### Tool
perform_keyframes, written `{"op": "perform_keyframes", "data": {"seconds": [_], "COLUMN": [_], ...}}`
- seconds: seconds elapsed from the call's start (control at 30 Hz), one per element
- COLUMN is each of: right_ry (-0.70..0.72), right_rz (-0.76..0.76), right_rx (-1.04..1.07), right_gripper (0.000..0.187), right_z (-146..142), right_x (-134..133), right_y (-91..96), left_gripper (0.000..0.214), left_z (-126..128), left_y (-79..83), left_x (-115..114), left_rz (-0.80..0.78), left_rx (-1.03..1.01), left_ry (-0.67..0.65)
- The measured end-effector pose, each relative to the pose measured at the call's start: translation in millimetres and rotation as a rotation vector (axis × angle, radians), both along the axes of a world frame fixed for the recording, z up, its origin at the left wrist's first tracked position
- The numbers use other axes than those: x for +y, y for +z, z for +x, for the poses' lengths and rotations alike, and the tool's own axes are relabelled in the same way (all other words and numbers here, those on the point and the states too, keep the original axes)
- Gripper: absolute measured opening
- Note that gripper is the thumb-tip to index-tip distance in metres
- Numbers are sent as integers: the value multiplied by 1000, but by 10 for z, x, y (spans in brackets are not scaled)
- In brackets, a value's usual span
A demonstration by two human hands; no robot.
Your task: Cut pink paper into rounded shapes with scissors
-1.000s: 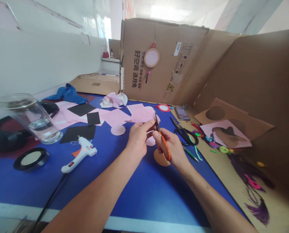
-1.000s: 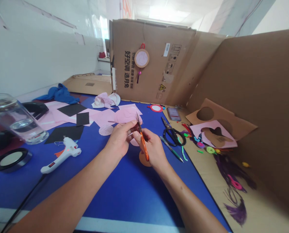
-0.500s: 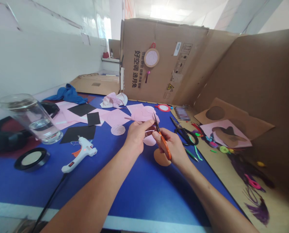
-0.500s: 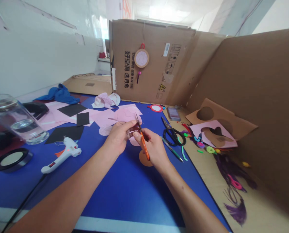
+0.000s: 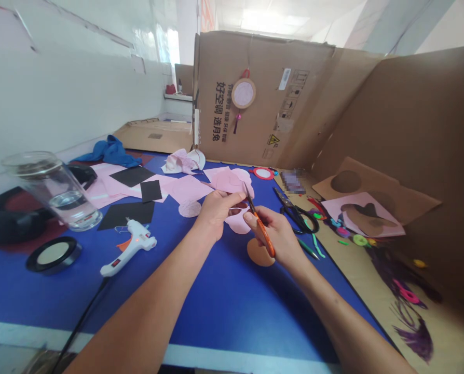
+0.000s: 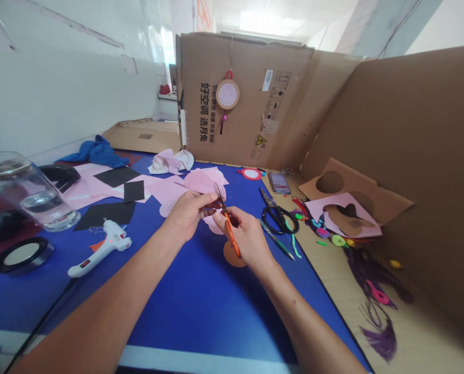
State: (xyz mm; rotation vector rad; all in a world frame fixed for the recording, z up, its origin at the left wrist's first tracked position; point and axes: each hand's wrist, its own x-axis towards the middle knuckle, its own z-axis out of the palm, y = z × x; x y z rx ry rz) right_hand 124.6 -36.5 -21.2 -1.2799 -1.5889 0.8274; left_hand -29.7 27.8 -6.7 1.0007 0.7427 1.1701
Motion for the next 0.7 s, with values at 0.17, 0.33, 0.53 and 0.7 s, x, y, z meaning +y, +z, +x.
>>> {"op": "perform_keyframes", "data": {"seconds": [0.17, 0.33, 0.53, 0.7], "right_ry": [-7, -8, -7, -13], "right_rz": [-1, -9, -10, -13], "right_rx": [-2, 4, 0, 2], "right_gripper": [44, 46, 48, 48], "right_z": [-7, -14, -18, -19], "right_x": [3, 4, -3, -11], "right_y": [-12, -13, -1, 3], "left_gripper": [19, 17, 16, 15], "left_z": [-9, -2, -3, 0], "left_y": [-13, -13, -6, -8], "left_x": [9, 12, 13, 12], "left_rz": [4, -9, -17, -14], "left_rx": [12, 8, 19, 22], "left_ry": [-7, -3, -1, 0]}}
